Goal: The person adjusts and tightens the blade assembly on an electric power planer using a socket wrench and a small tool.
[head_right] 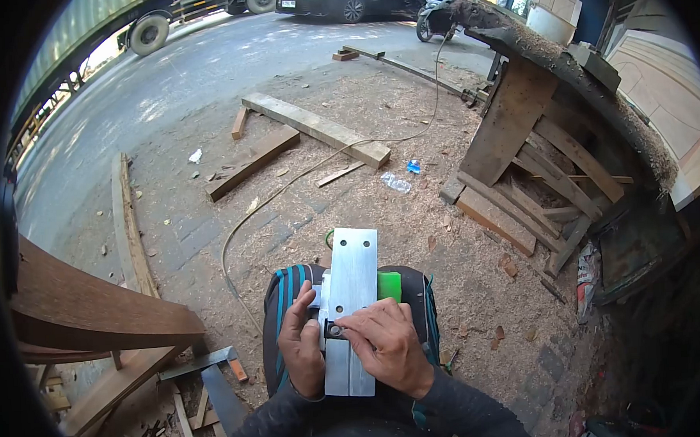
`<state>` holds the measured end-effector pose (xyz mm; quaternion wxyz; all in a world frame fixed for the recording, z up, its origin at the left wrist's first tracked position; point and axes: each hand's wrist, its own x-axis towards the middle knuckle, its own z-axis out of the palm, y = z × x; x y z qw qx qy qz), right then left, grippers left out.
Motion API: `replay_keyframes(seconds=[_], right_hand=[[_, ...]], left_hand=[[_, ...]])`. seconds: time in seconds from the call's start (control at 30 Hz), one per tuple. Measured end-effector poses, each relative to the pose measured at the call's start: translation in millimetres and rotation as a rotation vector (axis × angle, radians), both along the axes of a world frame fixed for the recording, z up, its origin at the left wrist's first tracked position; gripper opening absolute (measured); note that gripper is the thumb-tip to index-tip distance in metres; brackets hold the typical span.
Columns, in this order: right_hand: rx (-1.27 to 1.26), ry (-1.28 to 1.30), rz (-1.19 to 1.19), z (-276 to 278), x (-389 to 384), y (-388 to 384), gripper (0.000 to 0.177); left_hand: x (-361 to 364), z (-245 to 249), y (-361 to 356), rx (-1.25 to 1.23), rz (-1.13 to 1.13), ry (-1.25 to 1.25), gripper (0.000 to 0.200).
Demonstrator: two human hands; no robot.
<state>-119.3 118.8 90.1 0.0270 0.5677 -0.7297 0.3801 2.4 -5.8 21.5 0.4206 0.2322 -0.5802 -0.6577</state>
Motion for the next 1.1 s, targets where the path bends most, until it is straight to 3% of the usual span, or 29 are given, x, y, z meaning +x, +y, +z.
replay_keyframes(seconds=[0.7,1.03,1.1], right_hand=[[0.026,0.022,-0.047,-2,1,-1,0.029],[-0.012,-0.031,0.081,1,-1,-2,0.035],[0.034,-0.065,-0.031,5,4,-4,0.033]], left_hand=[[-4,-11,3,0.067,-0.013,0.090,0.054],[-7,-21,0,-0.038,-0.015,0.078,0.054],[-7,-20,1,-0.033,-0.010,0.088,0.054]])
